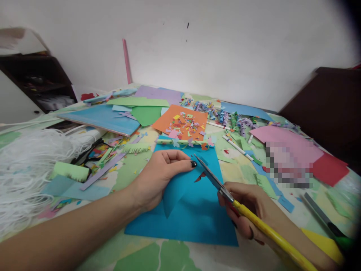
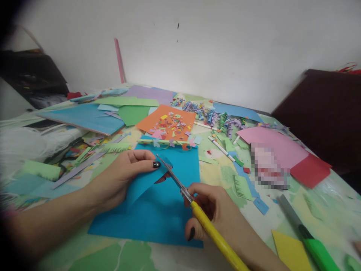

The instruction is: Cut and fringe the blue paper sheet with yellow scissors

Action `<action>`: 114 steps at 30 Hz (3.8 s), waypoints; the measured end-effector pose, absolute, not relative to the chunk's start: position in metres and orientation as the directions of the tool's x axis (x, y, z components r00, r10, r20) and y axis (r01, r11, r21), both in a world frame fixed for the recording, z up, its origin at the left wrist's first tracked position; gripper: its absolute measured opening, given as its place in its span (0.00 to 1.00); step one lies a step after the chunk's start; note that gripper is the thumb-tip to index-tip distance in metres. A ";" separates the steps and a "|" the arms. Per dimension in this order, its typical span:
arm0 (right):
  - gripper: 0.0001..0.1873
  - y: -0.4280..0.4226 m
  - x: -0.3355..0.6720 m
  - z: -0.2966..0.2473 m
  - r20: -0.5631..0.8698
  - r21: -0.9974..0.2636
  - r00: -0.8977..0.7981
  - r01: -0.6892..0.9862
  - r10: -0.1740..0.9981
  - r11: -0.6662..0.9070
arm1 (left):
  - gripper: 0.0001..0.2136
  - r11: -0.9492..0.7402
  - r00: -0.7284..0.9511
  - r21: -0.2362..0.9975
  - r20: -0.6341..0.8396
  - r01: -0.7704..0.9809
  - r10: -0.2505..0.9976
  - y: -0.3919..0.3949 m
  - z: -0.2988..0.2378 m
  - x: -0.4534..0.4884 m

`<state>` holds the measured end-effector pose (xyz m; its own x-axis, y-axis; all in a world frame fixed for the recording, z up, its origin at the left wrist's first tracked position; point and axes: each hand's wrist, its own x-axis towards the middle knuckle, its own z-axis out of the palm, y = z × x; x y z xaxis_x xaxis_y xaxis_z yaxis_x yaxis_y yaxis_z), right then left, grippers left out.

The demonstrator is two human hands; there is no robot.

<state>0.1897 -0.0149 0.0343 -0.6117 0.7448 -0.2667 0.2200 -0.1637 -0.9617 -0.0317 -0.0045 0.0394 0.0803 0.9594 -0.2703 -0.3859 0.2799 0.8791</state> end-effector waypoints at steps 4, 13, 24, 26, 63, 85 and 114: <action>0.25 -0.014 0.190 0.035 -0.260 -0.963 -0.636 0.228 0.726 -0.146 | 0.08 0.275 0.085 0.877 -0.263 -0.393 0.961 -0.004 0.039 -0.032; 0.23 -0.014 0.189 0.039 -0.285 -0.958 -0.641 0.216 0.713 -0.188 | 0.08 0.270 0.080 0.872 -0.261 -0.409 0.962 -0.005 0.039 -0.032; 0.21 -0.015 0.188 0.039 -0.326 -0.944 -0.601 0.250 0.730 -0.216 | 0.08 0.263 0.085 0.872 -0.250 -0.413 0.964 -0.004 0.039 -0.032; 0.22 -0.015 0.188 0.039 -0.304 -0.950 -0.605 0.245 0.736 -0.192 | 0.08 0.265 0.089 0.873 -0.250 -0.409 0.964 -0.004 0.039 -0.031; 0.28 -0.012 0.186 0.038 -0.326 -0.929 -0.556 0.337 0.765 -0.150 | 0.08 0.282 0.087 0.872 -0.271 -0.400 0.959 -0.003 0.040 -0.032; 0.23 -0.014 0.192 0.035 -0.363 -0.932 -0.608 0.249 0.706 -0.264 | 0.08 0.279 0.085 0.878 -0.268 -0.388 0.960 -0.003 0.039 -0.032; 0.25 -0.016 0.192 0.039 -0.336 -0.940 -0.605 0.264 0.721 -0.216 | 0.07 0.187 0.050 0.944 -0.180 -0.272 0.982 -0.003 0.039 -0.032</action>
<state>0.1924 -0.0163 0.0394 -0.6055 0.7215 -0.3359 0.2638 -0.2163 -0.9400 -0.0322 -0.0029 0.0388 0.0503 0.9824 -0.1799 -0.2716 0.1868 0.9441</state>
